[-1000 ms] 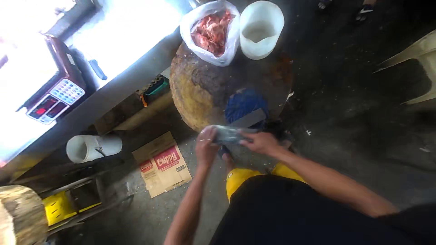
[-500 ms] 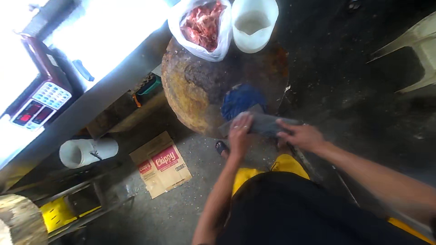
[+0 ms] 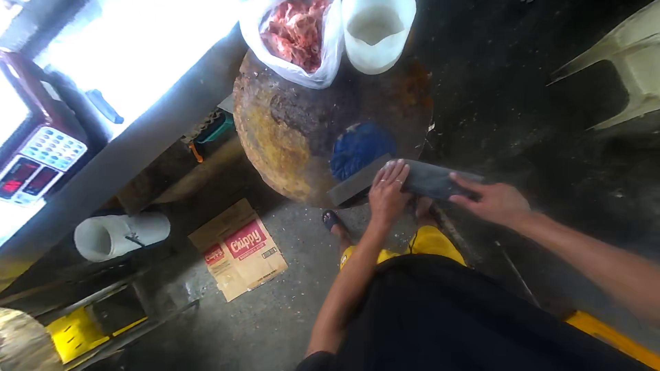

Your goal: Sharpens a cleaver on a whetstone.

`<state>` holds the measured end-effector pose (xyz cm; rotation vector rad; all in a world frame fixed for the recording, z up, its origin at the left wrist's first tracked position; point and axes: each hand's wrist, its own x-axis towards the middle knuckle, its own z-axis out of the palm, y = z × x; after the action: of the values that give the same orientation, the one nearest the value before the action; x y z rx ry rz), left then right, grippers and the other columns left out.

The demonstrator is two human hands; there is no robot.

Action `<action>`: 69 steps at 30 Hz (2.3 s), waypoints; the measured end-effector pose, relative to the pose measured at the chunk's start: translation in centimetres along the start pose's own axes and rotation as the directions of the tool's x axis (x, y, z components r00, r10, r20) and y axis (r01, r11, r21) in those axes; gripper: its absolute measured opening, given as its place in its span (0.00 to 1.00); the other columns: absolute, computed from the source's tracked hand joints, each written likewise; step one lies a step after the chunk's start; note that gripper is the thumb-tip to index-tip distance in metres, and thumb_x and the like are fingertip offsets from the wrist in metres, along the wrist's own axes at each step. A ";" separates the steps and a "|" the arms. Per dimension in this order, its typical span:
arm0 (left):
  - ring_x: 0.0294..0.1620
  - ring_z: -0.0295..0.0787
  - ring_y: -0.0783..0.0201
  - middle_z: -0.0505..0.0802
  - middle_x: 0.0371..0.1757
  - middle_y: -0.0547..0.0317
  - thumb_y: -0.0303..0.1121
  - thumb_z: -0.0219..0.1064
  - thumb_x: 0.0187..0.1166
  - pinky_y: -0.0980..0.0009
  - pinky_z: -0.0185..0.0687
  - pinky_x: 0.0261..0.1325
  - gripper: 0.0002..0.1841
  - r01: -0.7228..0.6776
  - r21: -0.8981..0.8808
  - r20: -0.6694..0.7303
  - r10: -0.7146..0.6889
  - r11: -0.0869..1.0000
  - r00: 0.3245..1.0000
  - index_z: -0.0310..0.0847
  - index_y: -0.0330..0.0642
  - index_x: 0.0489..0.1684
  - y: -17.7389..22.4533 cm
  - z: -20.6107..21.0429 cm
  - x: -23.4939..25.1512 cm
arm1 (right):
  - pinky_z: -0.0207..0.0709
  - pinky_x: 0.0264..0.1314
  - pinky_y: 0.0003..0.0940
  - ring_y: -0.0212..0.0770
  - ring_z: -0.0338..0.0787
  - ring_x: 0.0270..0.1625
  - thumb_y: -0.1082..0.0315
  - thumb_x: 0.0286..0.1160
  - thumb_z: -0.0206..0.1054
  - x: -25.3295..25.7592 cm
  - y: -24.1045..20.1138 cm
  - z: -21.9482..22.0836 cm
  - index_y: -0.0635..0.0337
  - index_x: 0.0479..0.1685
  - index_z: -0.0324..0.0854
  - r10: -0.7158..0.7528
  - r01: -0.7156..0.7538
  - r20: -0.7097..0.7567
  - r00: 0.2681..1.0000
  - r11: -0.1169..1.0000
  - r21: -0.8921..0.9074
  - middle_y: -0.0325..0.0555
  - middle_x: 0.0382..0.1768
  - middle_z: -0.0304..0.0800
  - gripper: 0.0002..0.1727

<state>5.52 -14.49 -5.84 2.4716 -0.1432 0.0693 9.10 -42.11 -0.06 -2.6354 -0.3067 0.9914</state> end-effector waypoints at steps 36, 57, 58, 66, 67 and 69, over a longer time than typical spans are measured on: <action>0.86 0.72 0.63 0.84 0.80 0.64 0.38 0.86 0.59 0.58 0.61 0.91 0.34 0.005 -0.003 -0.063 -0.005 1.000 0.998 0.86 0.51 0.72 -0.5 1.3 1.4 | 0.79 0.47 0.74 0.69 0.93 0.46 0.26 0.74 0.61 1.6 0.4 -2.1 0.12 0.88 0.61 -0.011 0.011 -0.002 1.000 0.999 -0.031 0.62 0.43 0.95 0.38; 0.86 0.72 0.62 0.82 0.82 0.69 0.44 0.85 0.61 0.54 0.68 0.88 0.34 0.196 0.191 -0.091 -0.181 0.962 0.979 0.84 0.59 0.74 -9.9 -6.9 -6.8 | 0.83 0.47 0.70 0.57 0.95 0.45 0.21 0.71 0.56 6.7 -10.2 4.7 0.06 0.86 0.60 -0.238 0.237 0.105 0.966 0.971 0.022 0.49 0.44 0.97 0.38; 0.84 0.75 0.60 0.84 0.80 0.67 0.44 0.85 0.61 0.52 0.71 0.86 0.33 0.279 0.241 -0.124 -0.256 0.929 0.959 0.86 0.58 0.72 -12.6 -10.2 -9.4 | 0.83 0.50 0.70 0.57 0.95 0.48 0.23 0.73 0.57 8.0 -14.7 7.0 0.06 0.86 0.61 -0.320 0.312 0.147 0.936 0.947 0.073 0.48 0.48 0.97 0.36; 0.82 0.77 0.49 0.86 0.76 0.49 0.38 0.88 0.55 0.46 0.67 0.86 0.33 0.266 0.191 -0.124 -0.245 0.945 0.962 0.89 0.43 0.67 -7.9 -9.2 -7.2 | 0.82 0.50 0.71 0.61 0.94 0.48 0.31 0.81 0.57 5.0 -12.1 4.2 0.08 0.86 0.62 -0.299 0.280 0.139 0.944 0.950 0.141 0.53 0.46 0.96 0.32; 0.83 0.76 0.50 0.86 0.77 0.51 0.36 0.87 0.56 0.48 0.65 0.88 0.32 0.203 0.133 -0.104 -0.190 0.970 0.976 0.88 0.44 0.68 -5.1 -6.3 -5.1 | 0.82 0.46 0.71 0.61 0.94 0.45 0.29 0.80 0.56 3.7 -7.9 2.9 0.06 0.86 0.61 -0.227 0.220 0.078 0.971 0.971 0.092 0.52 0.43 0.96 0.32; 0.86 0.72 0.55 0.84 0.79 0.55 0.34 0.84 0.61 0.53 0.58 0.92 0.31 0.091 0.021 -0.068 -0.090 0.996 0.994 0.86 0.46 0.70 -0.5 -1.1 -1.2 | 0.81 0.45 0.72 0.65 0.93 0.44 0.29 0.79 0.58 1.2 -1.5 -0.5 0.10 0.87 0.63 -0.106 0.106 -0.002 0.994 0.994 0.022 0.57 0.42 0.96 0.33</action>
<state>4.34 -13.30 -5.36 2.4928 -0.0014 0.1154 10.19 -40.47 0.08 -2.5705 -0.4280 0.9542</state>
